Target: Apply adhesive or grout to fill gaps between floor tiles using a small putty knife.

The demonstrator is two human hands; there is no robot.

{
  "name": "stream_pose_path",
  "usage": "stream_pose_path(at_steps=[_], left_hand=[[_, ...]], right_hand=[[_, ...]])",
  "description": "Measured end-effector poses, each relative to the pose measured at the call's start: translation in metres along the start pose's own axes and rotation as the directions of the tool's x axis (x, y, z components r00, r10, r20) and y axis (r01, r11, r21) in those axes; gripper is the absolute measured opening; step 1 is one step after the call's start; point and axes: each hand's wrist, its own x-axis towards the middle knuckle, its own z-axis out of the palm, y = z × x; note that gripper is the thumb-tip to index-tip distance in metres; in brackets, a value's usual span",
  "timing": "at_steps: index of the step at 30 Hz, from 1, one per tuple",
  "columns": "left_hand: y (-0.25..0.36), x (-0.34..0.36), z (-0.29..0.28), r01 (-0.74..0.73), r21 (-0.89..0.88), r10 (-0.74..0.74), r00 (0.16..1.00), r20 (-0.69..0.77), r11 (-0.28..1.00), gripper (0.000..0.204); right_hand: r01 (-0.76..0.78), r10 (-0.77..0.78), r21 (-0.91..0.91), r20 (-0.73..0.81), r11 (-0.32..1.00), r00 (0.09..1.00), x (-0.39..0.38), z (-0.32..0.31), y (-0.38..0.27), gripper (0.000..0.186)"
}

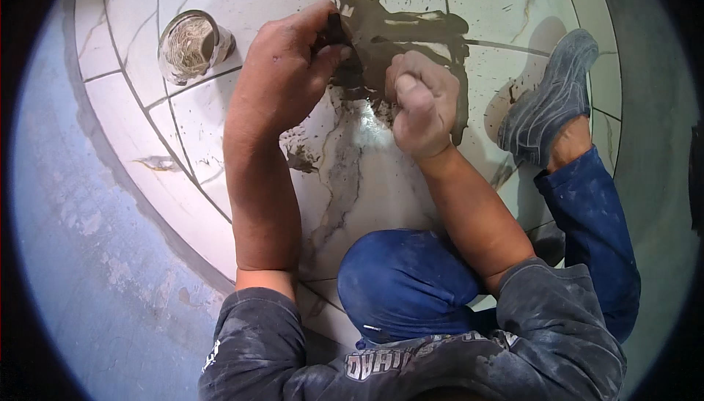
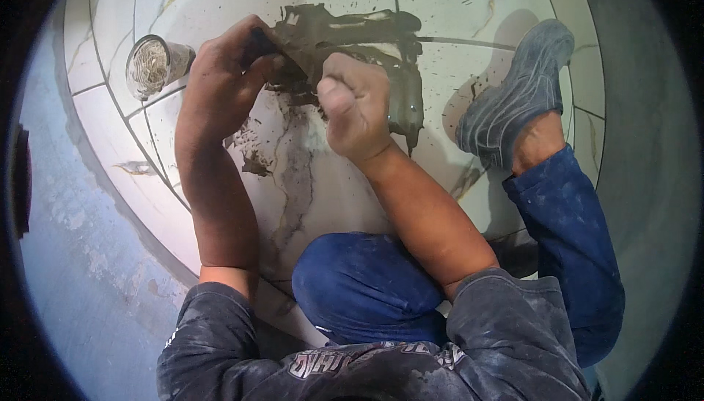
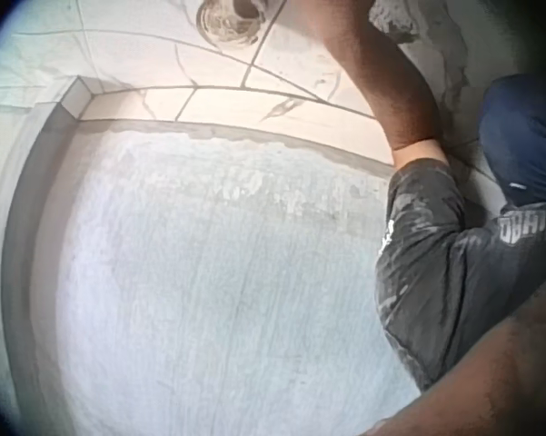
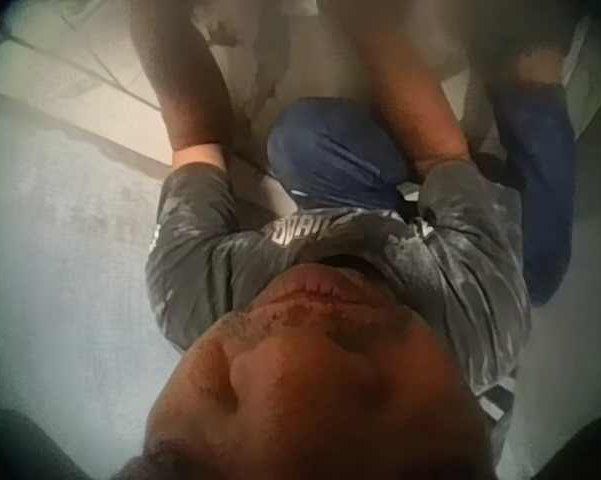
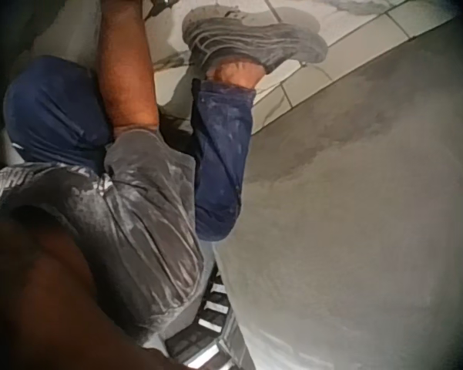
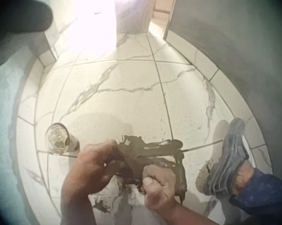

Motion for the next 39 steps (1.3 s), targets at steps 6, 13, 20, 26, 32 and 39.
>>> stream_pose_path(at_steps=[6, 13, 20, 26, 32, 39], left_hand=[[-0.012, 0.006, 0.003, -0.064, 0.007, 0.064, 0.971, -0.228, 0.998, 0.009], [-0.007, 0.003, 0.001, -0.115, 0.037, 0.121, 0.956, -0.266, 0.993, 0.011], [-0.012, 0.002, 0.000, -0.133, -0.022, 0.120, 0.947, -0.299, 0.991, 0.012], [-0.008, 0.002, -0.002, -0.135, -0.068, 0.110, 0.950, -0.292, 0.989, 0.012], [-0.012, 0.006, -0.002, -0.135, 0.068, 0.149, 0.945, -0.292, 0.988, 0.011], [-0.007, 0.005, 0.001, -0.125, 0.055, 0.136, 0.937, -0.320, 0.991, 0.011]], right_hand=[[0.047, -0.047, 0.038, -0.004, 0.998, 0.999, -0.005, -0.005, -0.008, 0.026], [-0.033, 0.036, 0.085, -0.036, 0.996, 0.999, 0.004, -0.001, 0.001, 0.027], [0.123, -0.123, 0.027, -0.015, 0.992, 0.992, 0.007, 0.001, -0.001, 0.031], [0.146, -0.137, 0.116, -0.083, 0.982, 0.987, 0.021, 0.002, -0.011, 0.026], [0.088, -0.088, -0.010, -0.082, 0.996, 0.993, 0.029, -0.007, 0.004, 0.024], [0.121, -0.116, 0.058, -0.076, 0.991, 0.990, 0.027, -0.005, -0.005, 0.026]])
